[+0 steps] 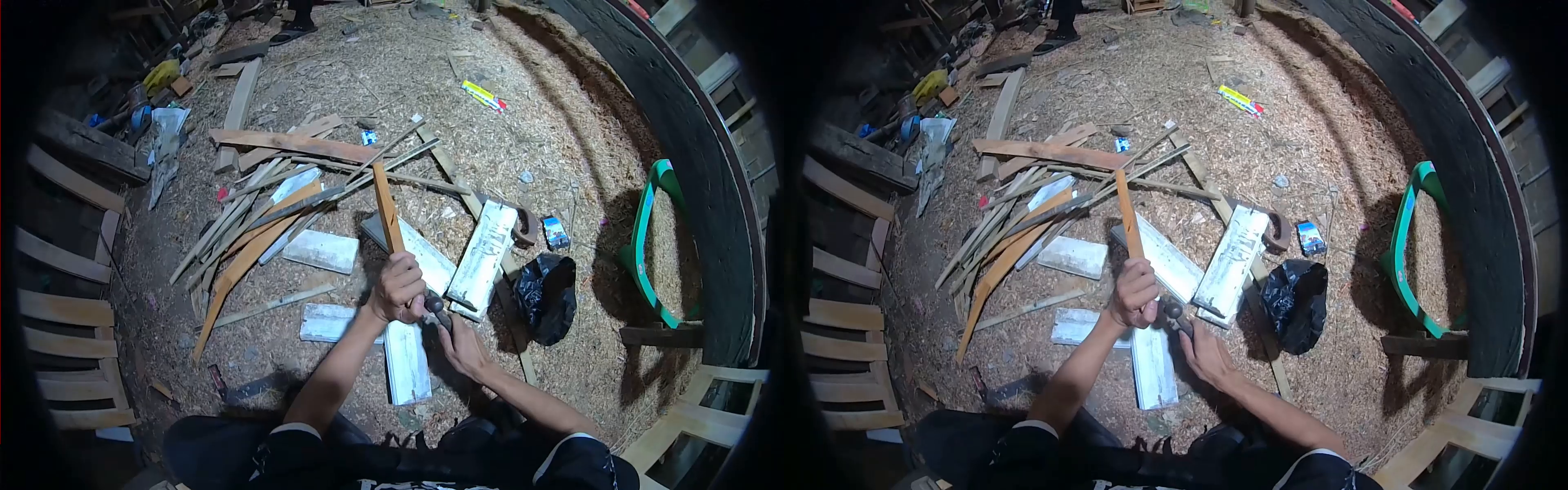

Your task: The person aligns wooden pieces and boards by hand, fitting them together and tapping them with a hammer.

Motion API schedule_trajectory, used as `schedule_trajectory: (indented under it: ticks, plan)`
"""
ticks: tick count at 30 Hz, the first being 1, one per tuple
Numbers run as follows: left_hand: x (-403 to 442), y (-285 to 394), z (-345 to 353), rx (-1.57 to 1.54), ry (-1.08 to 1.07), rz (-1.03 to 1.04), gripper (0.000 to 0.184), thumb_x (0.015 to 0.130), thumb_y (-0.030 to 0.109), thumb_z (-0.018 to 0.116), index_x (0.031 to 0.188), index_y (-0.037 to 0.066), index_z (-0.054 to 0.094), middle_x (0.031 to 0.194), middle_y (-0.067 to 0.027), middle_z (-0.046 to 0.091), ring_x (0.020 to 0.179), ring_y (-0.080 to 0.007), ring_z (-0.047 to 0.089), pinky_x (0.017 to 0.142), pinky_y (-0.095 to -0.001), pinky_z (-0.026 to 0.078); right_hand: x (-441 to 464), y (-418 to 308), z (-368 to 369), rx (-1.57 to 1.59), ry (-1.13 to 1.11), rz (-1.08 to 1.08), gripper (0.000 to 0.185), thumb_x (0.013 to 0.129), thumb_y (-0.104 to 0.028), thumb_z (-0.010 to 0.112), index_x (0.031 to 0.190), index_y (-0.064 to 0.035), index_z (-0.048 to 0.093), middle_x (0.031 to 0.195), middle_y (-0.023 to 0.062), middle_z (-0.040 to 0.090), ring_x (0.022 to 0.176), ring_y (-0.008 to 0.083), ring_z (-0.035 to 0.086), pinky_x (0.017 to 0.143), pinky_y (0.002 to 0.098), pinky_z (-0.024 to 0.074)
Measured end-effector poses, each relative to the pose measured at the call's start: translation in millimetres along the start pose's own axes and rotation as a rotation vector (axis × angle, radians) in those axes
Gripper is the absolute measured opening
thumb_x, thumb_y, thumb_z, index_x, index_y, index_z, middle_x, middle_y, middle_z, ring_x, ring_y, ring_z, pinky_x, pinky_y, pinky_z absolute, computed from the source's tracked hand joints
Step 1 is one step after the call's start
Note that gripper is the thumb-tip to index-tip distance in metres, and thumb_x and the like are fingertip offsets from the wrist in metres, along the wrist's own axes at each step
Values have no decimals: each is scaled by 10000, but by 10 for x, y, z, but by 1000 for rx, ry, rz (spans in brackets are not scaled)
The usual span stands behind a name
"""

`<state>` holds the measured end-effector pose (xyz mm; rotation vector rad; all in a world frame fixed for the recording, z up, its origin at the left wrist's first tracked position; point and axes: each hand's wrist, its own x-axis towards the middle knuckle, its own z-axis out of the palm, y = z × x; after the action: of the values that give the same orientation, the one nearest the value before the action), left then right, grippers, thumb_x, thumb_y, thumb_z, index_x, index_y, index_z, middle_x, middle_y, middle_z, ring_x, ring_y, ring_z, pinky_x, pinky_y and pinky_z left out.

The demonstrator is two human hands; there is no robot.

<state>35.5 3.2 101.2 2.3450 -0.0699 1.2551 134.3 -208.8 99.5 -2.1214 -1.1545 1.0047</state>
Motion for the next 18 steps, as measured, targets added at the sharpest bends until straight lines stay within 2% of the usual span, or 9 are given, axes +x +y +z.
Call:
schedule_trajectory:
  ticks: [3, 7, 9, 13, 18]
  plan:
    - [-57, -31, -67, 7, -10, 7, 255, 736, 277, 539, 658, 35, 526, 692, -101, 474, 749, -299, 557, 838, -452, 476, -94, -80, -35, -77, 99, -98, 311, 1041, -256, 532, 1195, 9, 481, 976, 352, 647, 847, 571, 622, 727, 623, 483]
    - [-78, 6, -131, 23, -3, 7, 260, 739, 271, 527, 682, 18, 552, 701, -111, 496, 760, -305, 564, 828, -459, 476, -158, -1, 79, -53, 72, -47, 314, 1041, -239, 534, 1224, 10, 479, 977, 346, 654, 849, 566, 625, 727, 617, 488]
    - [-69, 10, -123, 17, 1, -1, 286, 747, 279, 521, 704, 2, 577, 700, -116, 505, 769, -309, 570, 816, -466, 477, -120, -21, 65, -96, -52, 25, 327, 1040, -238, 538, 1244, 9, 476, 959, 344, 659, 853, 558, 634, 730, 609, 495]
    - [-128, -7, -158, 11, 16, -15, 282, 746, 277, 519, 688, 6, 569, 707, -117, 512, 772, -315, 570, 838, -473, 477, -165, -74, 64, -26, 94, -82, 331, 1043, -269, 528, 1216, 9, 482, 922, 346, 658, 847, 555, 639, 725, 607, 495]
    - [-151, 14, -150, 10, 6, -32, 286, 750, 283, 519, 680, 9, 561, 708, -119, 510, 776, -317, 569, 853, -482, 474, -171, 111, 103, -98, 5, 4, 308, 1046, -259, 525, 1192, 9, 485, 909, 351, 652, 822, 561, 631, 709, 610, 491]
